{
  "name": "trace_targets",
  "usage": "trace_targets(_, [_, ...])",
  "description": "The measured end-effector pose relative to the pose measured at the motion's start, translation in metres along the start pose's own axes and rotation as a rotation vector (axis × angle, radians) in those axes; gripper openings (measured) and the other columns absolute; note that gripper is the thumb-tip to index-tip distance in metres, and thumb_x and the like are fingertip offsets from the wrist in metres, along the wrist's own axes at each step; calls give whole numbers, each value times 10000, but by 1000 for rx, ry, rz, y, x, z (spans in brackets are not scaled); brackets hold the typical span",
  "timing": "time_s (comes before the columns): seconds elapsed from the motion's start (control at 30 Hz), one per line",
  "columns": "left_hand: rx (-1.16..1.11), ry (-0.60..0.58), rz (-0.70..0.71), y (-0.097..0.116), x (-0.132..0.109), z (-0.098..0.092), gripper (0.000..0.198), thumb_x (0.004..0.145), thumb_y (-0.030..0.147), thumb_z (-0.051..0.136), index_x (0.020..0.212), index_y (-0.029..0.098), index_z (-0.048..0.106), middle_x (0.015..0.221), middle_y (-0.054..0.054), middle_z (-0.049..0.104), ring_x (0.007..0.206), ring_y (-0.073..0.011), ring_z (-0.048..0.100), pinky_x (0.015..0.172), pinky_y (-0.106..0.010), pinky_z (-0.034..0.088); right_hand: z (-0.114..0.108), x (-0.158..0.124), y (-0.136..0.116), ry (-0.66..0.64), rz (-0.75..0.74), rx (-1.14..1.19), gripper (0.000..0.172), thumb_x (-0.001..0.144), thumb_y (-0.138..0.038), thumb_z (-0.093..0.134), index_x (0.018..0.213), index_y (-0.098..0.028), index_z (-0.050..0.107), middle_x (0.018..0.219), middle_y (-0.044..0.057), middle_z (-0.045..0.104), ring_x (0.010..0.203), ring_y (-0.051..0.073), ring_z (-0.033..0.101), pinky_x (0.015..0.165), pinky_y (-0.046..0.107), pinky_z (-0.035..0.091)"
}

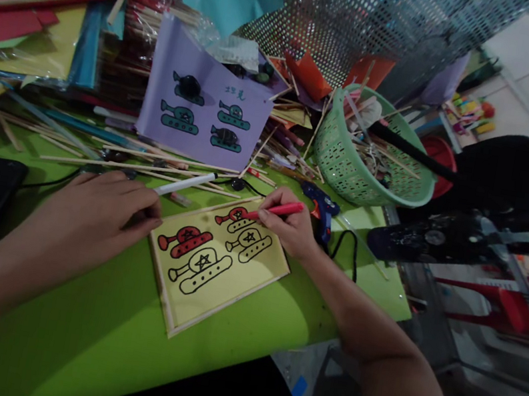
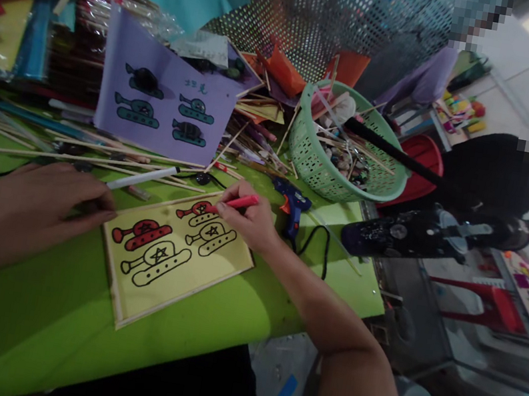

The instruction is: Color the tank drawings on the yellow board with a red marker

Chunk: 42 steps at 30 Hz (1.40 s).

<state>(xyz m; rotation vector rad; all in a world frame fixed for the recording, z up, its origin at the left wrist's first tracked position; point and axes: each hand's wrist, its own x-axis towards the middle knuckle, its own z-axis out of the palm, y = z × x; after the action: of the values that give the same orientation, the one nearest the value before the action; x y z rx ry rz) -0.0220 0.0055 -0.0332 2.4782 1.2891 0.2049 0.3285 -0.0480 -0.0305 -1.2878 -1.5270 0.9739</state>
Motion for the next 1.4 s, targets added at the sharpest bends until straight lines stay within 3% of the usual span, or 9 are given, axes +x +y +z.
trace_targets(0.83, [10, -9, 10, 1, -1, -2, 328, 998, 513, 485, 873, 323, 722, 867, -73, 757, 955, -362, 666, 859, -492, 420, -1, -2, -1, -20, 38, -1, 244, 898, -420, 905, 855, -247, 739, 807, 4, 703, 752, 190, 644, 675, 333, 499])
trace_targets(1.4, [10, 12, 40, -1, -2, -1, 315, 1015, 498, 493, 891, 323, 723, 887, -69, 775, 979, -364, 691, 873, -501, 442, -1, -2, -3, 16, 28, -10, 180, 871, -342, 867, 845, -254, 713, 804, -5, 691, 722, 182, 626, 684, 337, 477])
